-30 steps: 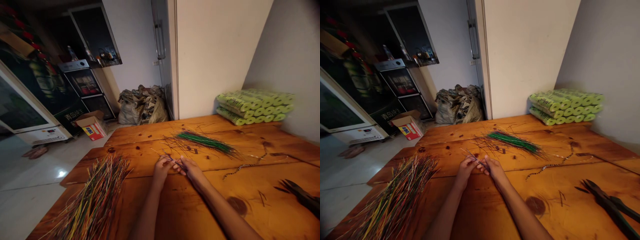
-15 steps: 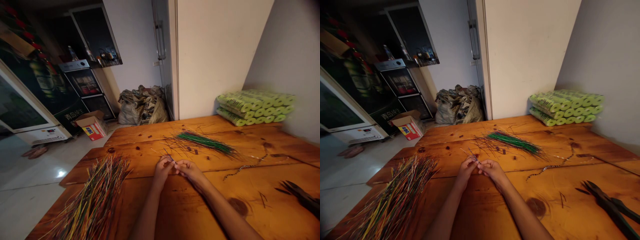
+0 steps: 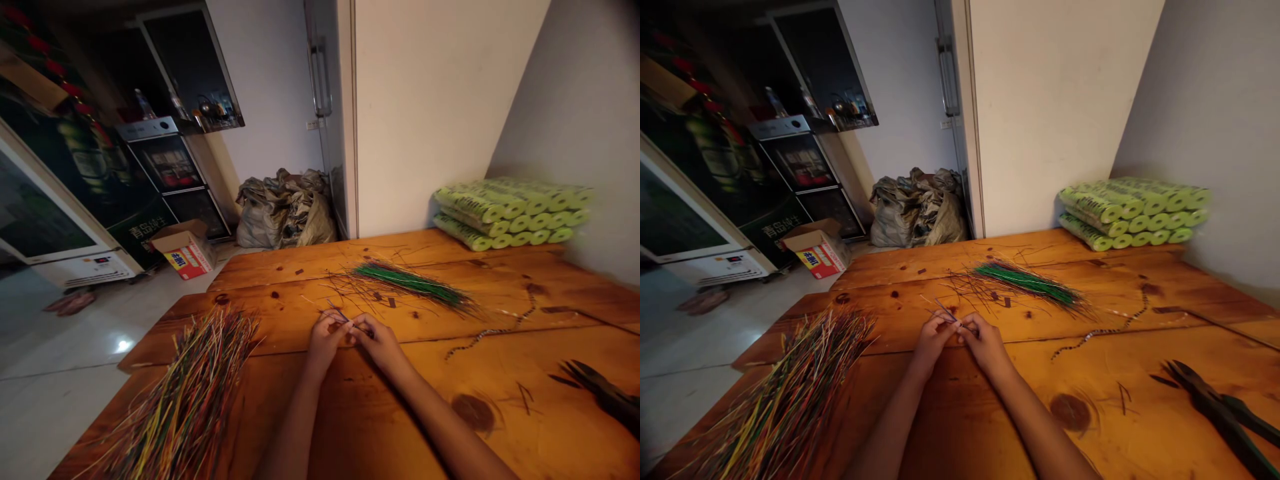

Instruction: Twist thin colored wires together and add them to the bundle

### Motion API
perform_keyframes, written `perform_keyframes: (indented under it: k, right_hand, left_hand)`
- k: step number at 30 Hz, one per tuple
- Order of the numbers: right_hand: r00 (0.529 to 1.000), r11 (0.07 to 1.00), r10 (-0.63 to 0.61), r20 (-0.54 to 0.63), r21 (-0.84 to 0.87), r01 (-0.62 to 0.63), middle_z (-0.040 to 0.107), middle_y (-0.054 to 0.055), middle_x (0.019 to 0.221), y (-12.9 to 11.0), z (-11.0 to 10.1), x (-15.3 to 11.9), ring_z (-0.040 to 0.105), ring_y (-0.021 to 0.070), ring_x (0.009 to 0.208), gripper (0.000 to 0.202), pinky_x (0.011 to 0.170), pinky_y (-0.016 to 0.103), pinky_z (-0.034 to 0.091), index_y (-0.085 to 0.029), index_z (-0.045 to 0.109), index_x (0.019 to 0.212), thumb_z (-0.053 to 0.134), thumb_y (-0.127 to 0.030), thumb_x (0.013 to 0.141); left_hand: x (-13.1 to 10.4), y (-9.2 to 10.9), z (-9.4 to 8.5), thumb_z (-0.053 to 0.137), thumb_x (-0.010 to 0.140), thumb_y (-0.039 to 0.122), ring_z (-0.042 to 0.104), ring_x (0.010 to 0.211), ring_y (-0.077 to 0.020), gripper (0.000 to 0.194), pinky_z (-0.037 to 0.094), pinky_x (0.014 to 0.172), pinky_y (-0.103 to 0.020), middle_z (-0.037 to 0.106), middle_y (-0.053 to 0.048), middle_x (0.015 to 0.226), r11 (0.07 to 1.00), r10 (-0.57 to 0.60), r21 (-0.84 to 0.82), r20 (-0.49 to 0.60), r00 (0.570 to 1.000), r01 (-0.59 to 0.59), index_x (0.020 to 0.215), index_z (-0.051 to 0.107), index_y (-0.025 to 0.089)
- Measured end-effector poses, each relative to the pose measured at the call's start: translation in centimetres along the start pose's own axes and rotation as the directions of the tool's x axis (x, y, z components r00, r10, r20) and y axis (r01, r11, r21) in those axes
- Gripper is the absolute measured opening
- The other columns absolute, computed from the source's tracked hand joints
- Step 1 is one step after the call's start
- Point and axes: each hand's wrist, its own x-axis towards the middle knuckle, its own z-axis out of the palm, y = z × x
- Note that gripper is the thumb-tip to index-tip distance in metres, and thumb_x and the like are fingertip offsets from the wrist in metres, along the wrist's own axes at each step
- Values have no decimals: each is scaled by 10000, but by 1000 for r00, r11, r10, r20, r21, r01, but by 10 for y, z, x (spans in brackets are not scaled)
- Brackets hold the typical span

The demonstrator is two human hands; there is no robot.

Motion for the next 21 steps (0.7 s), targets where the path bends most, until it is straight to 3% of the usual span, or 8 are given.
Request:
perform_keyframes:
  k: [3, 6, 10, 15, 19, 21]
  right_hand:
    - [995, 966, 44, 88, 249, -65, 584, -18, 589, 3, -1, 6, 505, 126, 541, 216, 561, 248, 381, -188, 543, 824, 561, -359, 693]
    - [982, 902, 135, 134, 393, -177, 616, 7, 640, 2, -3, 9, 499, 121, 538, 300, 536, 247, 360, -178, 563, 862, 595, -400, 663]
    - [976, 855, 213, 44, 475, -208, 631, 31, 739, 2, -3, 8, 543, 147, 613, 331, 564, 264, 382, -193, 581, 840, 645, -417, 605]
    - [989, 954, 110, -99, 289, -77, 645, 25, 776, -1, -2, 2, 569, 176, 692, 274, 689, 307, 416, -209, 577, 929, 580, -363, 703]
    - [992, 998, -18, -121, 55, 25, 659, 39, 932, -7, -1, -4, 578, 213, 894, 262, 826, 331, 389, -252, 564, 1028, 517, -341, 786]
    - [991, 999, -1, -132, 34, 6, 662, 40, 930, -7, -1, -3, 587, 212, 855, 292, 807, 333, 398, -256, 565, 1048, 515, -377, 787]
  left_hand:
    - [1, -1, -1, 641, 660, 297, 517, 762, -162, 146, 394, 749, -270, 544, -18, 711, 1000, 6, 2, -40, 999, -6, 620, 624, 157]
    - [2, -2, -1, 637, 663, 287, 516, 756, -159, 134, 396, 738, -268, 542, -16, 711, 1000, 19, 5, -72, 997, -19, 622, 617, 161]
    - [2, -4, -1, 637, 662, 264, 519, 751, -162, 116, 397, 740, -275, 543, -15, 696, 999, 36, 11, -75, 997, -36, 608, 625, 163]
    - [2, -3, 0, 642, 656, 247, 524, 726, -162, 103, 403, 723, -276, 552, -12, 682, 999, 44, 10, -52, 998, -43, 602, 627, 161]
    - [1, -2, 0, 634, 670, 253, 520, 722, -158, 107, 396, 714, -268, 552, -11, 691, 999, 36, 5, -56, 998, -36, 620, 627, 158]
    - [1, -1, 0, 629, 677, 259, 515, 725, -156, 116, 393, 712, -265, 550, -12, 695, 999, 33, -2, -57, 998, -34, 619, 630, 158]
